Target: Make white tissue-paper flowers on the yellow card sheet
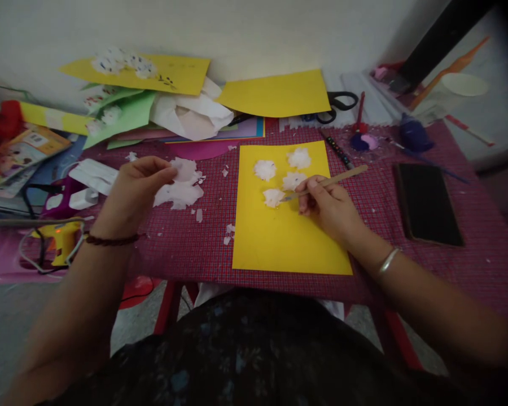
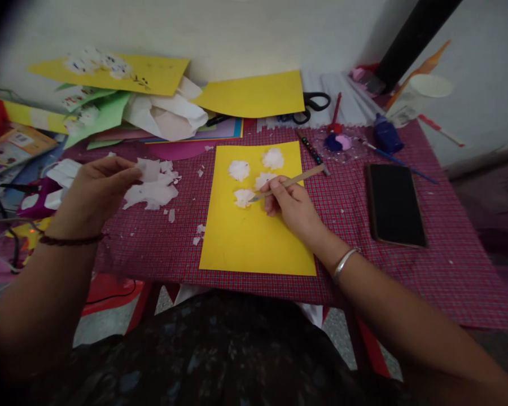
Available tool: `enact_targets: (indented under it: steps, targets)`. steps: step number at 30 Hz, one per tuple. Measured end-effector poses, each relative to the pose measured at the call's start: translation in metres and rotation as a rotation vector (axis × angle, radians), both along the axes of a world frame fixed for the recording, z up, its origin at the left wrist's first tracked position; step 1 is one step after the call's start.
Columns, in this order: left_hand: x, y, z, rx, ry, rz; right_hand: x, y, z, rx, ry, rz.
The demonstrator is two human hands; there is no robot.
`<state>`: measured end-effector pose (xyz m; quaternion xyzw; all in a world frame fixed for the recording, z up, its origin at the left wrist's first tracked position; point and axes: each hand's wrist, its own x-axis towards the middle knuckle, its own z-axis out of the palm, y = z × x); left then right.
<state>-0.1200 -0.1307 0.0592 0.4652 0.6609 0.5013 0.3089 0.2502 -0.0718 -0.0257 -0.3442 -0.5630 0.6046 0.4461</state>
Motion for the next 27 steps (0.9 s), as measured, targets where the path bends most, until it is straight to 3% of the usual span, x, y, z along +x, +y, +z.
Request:
enact_targets:
  steps: [3, 7, 12, 16, 22, 27]
  targets:
    - [0.019, -0.003, 0.002, -0.086, -0.215, -0.096, -0.002, -0.002, 0.002, -0.004, -0.002, -0.014]
    - [0.053, 0.01, -0.002, -0.138, -0.198, -0.251, -0.005, -0.005, 0.006, -0.003, -0.004, -0.027]
    - [0.102, 0.04, -0.01, -0.092, -0.121, -0.327, -0.004, -0.003, 0.005, 0.017, 0.004, -0.013]
    - [0.128, 0.048, -0.024, 0.177, 0.223, -0.39, -0.002, -0.002, 0.004, 0.059, 0.052, -0.043]
    - [0.134, 0.034, -0.048, 0.759, 0.67, -0.424, -0.012, -0.007, 0.006, -0.011, 0.098, 0.029]
    - [0.134, 0.029, -0.055, 0.881, 0.799, -0.555, -0.019, -0.016, 0.017, -0.099, 0.071, 0.089]
